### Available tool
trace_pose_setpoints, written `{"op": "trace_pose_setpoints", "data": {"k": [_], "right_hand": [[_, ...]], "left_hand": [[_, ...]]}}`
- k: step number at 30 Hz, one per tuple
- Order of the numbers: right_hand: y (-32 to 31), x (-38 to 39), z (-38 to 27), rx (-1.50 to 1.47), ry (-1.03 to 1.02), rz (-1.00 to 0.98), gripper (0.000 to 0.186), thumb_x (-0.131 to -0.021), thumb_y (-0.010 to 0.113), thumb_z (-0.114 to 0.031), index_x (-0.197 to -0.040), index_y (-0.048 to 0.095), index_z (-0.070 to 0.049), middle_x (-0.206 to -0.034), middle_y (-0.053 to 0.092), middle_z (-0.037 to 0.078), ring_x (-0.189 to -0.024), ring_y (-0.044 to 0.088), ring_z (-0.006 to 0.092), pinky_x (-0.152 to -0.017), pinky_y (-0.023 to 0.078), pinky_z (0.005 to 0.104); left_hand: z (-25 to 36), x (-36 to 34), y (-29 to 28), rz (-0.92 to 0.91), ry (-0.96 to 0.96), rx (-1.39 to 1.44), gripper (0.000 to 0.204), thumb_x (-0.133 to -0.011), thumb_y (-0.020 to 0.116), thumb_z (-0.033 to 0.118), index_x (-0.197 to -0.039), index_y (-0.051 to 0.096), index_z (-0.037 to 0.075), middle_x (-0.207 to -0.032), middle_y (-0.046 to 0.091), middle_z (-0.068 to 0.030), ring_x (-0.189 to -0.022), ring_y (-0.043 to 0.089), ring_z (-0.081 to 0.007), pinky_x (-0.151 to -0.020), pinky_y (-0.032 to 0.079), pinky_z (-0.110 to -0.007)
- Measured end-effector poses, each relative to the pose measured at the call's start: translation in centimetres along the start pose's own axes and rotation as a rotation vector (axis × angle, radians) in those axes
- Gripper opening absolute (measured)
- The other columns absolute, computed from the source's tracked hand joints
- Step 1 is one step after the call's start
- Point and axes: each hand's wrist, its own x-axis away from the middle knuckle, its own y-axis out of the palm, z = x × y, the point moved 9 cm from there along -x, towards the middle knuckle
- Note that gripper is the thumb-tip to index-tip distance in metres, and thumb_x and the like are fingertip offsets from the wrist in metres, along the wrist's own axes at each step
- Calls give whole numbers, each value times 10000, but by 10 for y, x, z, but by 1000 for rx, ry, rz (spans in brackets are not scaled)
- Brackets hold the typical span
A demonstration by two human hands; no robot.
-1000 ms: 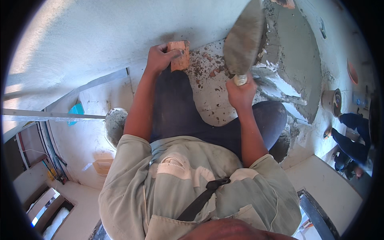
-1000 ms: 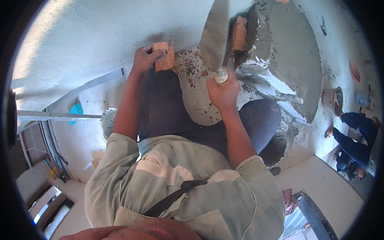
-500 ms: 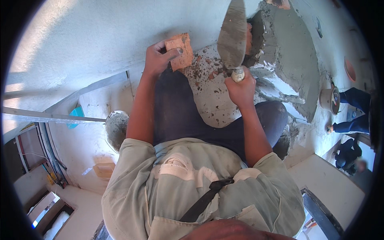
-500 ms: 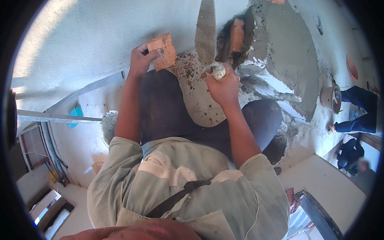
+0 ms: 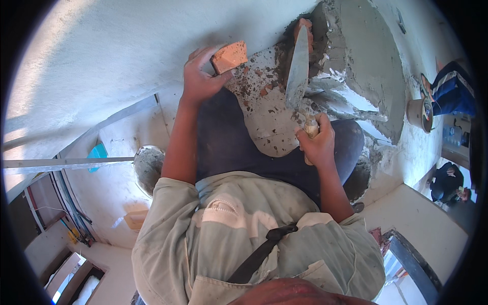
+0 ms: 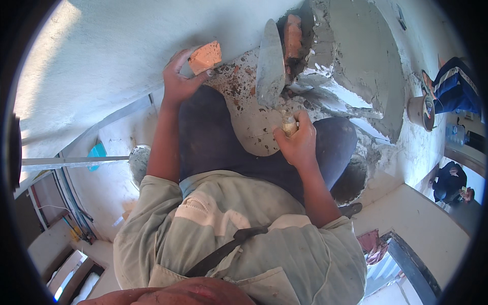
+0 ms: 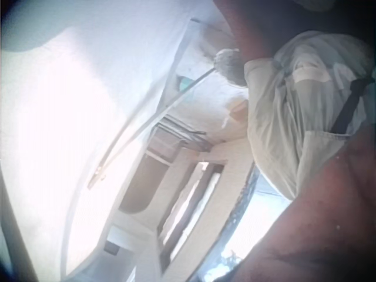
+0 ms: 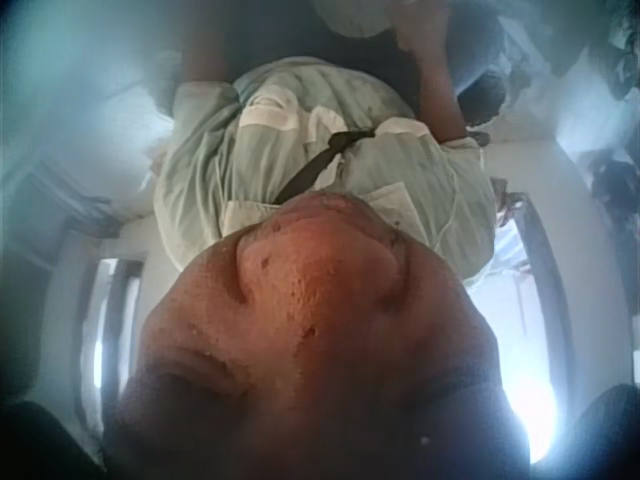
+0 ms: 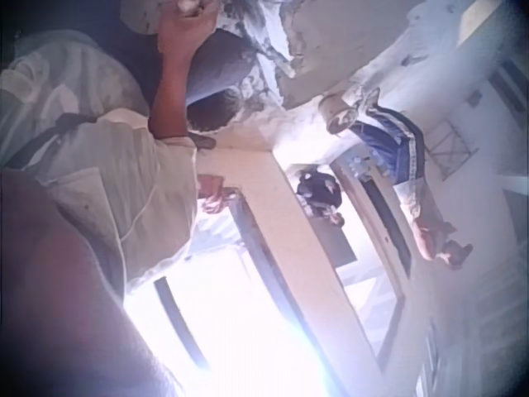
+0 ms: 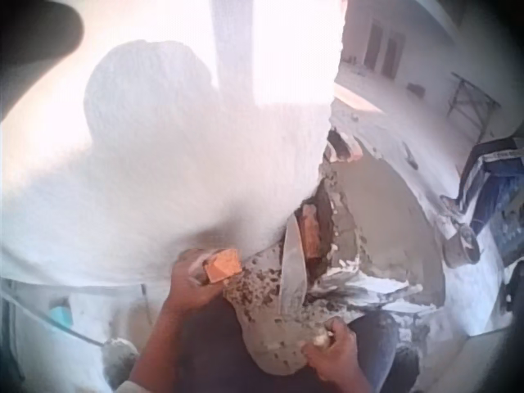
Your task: The person applies mortar to a masonry surface using a trowel and places bricks into the mortar, pressing them down by hand.
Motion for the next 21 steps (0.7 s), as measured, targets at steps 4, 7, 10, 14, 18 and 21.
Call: {"op": "trace_pose_setpoints", "data": {"k": [4, 7, 10, 14, 18, 21], "right_hand": [[-17, 2, -72, -684, -300, 87, 258, -865, 690, -124, -1045, 530, -29, -823, 596, 111, -664, 637, 213, -554, 540, 371], [-50, 12, -116, -976, -681, 169, 265, -904, 630, -157, -1102, 518, -20, -782, 559, 114, -677, 642, 258, -567, 548, 401], [-11, -10, -97, -502, -554, 91, 251, -908, 605, -190, -1088, 561, -22, -780, 587, 122, -707, 655, 265, -600, 550, 402], [52, -36, -1, 320, -271, 48, 114, -873, 623, -119, -944, 616, -30, -786, 638, 149, -708, 661, 216, -607, 539, 359], [14, -33, -22, -344, -204, 114, 92, -852, 631, -58, -915, 604, 4, -747, 623, 137, -658, 644, 169, -600, 533, 322], [-7, -12, -70, -441, -379, 187, 123, -855, 633, -51, -944, 579, 14, -715, 587, 85, -584, 590, 139, -539, 514, 310]], "left_hand": [[-7, 2, 19, -90, -39, -92, 539, -639, 858, 168, -1144, 699, 66, -1119, 694, -124, -1057, 628, -334, -977, 480, -411], [-3, -1, 19, -130, -7, -23, 529, -637, 842, 167, -1137, 698, 74, -1117, 689, -130, -1062, 626, -345, -998, 469, -416], [1, 2, 16, -129, 103, -140, 509, -641, 833, 163, -1125, 699, 82, -1108, 689, -123, -1061, 625, -349, -980, 484, -410], [10, -1, -1, -126, 102, -133, 523, -645, 829, 159, -1149, 698, 104, -1116, 689, -120, -1080, 626, -343, -974, 494, -421], [-9, 17, -22, -85, -27, -111, 549, -647, 841, 188, -1172, 696, 124, -1139, 689, -122, -1106, 624, -326, -982, 491, -434], [-14, 9, -25, -18, 40, -209, 560, -640, 869, 232, -1163, 700, 124, -1129, 700, -115, -1110, 624, -317, -1002, 470, -449]]}}
